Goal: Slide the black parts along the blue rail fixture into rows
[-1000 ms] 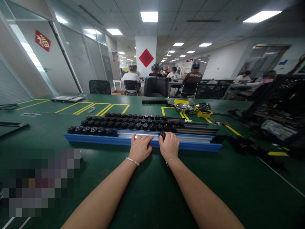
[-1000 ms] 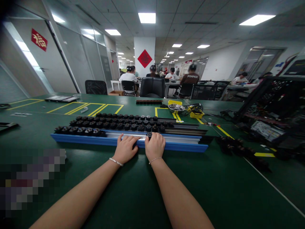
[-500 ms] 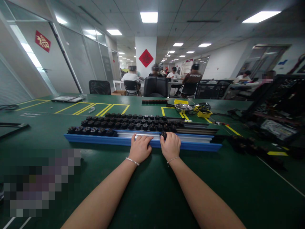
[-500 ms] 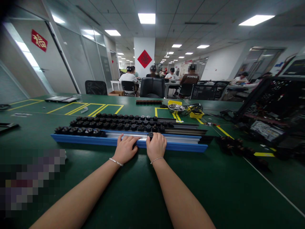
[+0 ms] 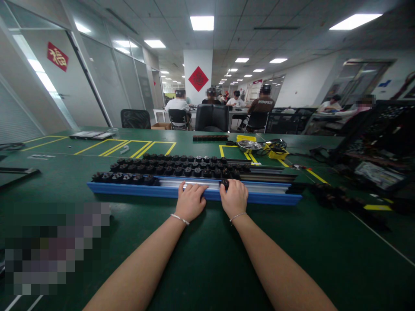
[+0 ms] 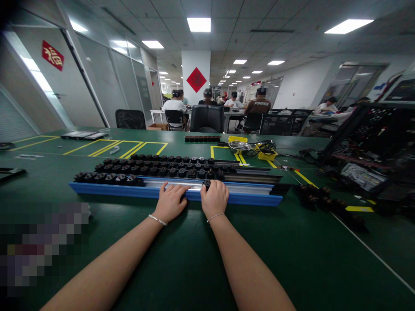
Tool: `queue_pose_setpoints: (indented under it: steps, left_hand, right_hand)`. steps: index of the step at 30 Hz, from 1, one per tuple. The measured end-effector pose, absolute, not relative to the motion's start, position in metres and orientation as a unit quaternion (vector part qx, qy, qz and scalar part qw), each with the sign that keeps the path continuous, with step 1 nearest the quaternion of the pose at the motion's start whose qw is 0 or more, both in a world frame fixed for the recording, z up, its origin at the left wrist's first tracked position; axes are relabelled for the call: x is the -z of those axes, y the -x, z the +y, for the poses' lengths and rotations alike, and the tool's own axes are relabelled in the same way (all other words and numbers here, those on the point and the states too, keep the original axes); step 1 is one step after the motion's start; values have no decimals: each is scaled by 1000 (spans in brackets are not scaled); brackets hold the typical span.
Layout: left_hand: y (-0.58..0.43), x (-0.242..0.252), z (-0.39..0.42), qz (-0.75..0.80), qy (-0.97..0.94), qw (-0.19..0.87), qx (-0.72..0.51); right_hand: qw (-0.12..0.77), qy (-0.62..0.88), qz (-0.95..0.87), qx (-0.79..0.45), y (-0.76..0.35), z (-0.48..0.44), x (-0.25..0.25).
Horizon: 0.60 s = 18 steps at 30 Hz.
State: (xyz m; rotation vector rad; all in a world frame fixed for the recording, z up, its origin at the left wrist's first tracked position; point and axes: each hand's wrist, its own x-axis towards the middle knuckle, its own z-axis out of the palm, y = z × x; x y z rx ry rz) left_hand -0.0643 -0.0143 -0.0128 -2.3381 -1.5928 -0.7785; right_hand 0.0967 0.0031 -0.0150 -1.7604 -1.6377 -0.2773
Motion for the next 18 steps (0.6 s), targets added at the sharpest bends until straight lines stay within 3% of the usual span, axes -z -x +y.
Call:
queue_pose_setpoints:
  steps: [18]
  left_hand:
    - [65,12,-15,-539,795,98,261]
  right_hand:
    - [353,688,-622,120,-104,3,13]
